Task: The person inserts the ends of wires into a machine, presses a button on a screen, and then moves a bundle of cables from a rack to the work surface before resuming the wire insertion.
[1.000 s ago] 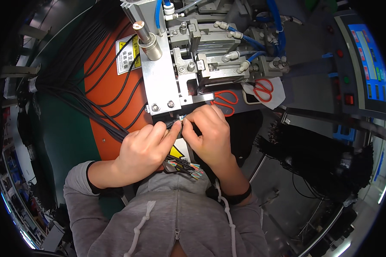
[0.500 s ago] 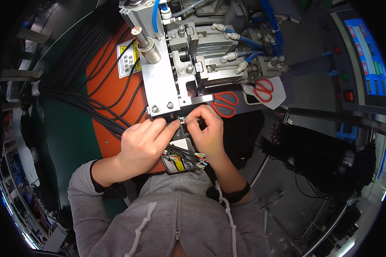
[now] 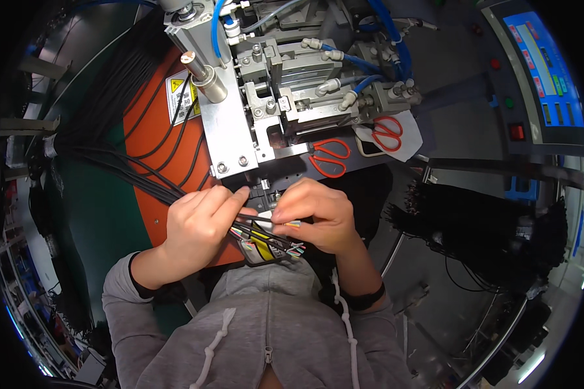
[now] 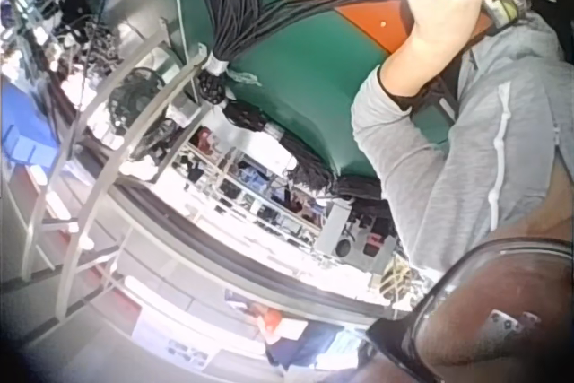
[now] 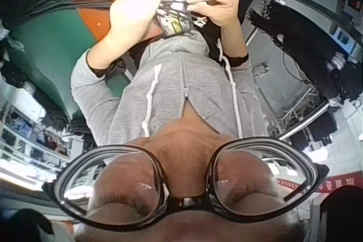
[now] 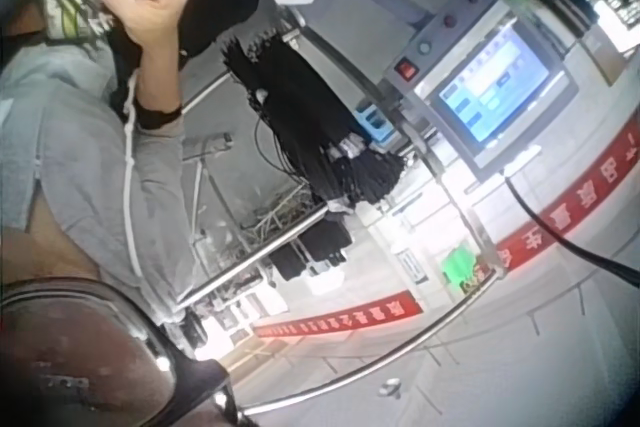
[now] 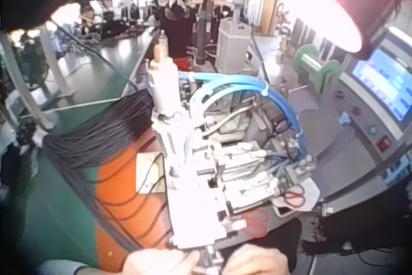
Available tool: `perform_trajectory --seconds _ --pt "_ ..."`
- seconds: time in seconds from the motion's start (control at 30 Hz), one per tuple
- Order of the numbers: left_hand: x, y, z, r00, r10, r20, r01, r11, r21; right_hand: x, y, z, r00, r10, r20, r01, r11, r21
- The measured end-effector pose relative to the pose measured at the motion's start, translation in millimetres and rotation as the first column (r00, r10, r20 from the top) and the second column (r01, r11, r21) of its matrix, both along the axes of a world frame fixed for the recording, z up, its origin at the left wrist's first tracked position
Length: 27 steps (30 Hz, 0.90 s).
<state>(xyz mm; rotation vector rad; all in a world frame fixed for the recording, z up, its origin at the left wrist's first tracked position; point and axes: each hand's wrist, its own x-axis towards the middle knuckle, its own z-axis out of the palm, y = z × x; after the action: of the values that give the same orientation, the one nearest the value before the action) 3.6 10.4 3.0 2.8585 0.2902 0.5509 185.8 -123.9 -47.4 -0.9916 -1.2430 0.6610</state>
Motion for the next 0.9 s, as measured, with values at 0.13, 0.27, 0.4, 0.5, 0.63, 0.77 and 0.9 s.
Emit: perform_trajectory --seconds 0.13,0.27,0.4,0.5,0.63,0.77,0.9 --pt "4 3 3 0.888 -0.117 0.446 0.100 0.993 0.062 -10 6 12 0.975 -0.140 -0.172 0.131 0.990 -0.058" --pt "7 3 0 0.911 -0.099 0.400 0.180 0.969 -0.171 -35 20 23 0.933 -0.160 -0.321 0.192 0.979 0.072" --pt "4 1 -2 0.912 -0.070 0.404 0.159 0.968 -0.193 -43 25 28 0.906 -0.422 -0.016 0.421 0.901 0.099" --pt "3 2 -4 0.911 -0.072 0.406 0.158 0.970 -0.183 -40 23 28 0.808 -0.532 0.252 0.514 0.847 0.137" --pt "4 4 -6 0.907 -0.088 0.411 0.153 0.980 -0.129 -46 22 26 0.904 -0.388 -0.179 0.376 0.922 -0.097" --pt "7 3 -8 0.903 -0.064 0.426 0.120 0.987 -0.107 -38 18 27 0.950 -0.203 -0.238 0.176 0.976 -0.131" --pt "8 2 -8 0.925 -0.081 0.372 0.124 0.988 -0.093 -27 18 28 0.949 -0.275 -0.153 0.260 0.959 -0.116"
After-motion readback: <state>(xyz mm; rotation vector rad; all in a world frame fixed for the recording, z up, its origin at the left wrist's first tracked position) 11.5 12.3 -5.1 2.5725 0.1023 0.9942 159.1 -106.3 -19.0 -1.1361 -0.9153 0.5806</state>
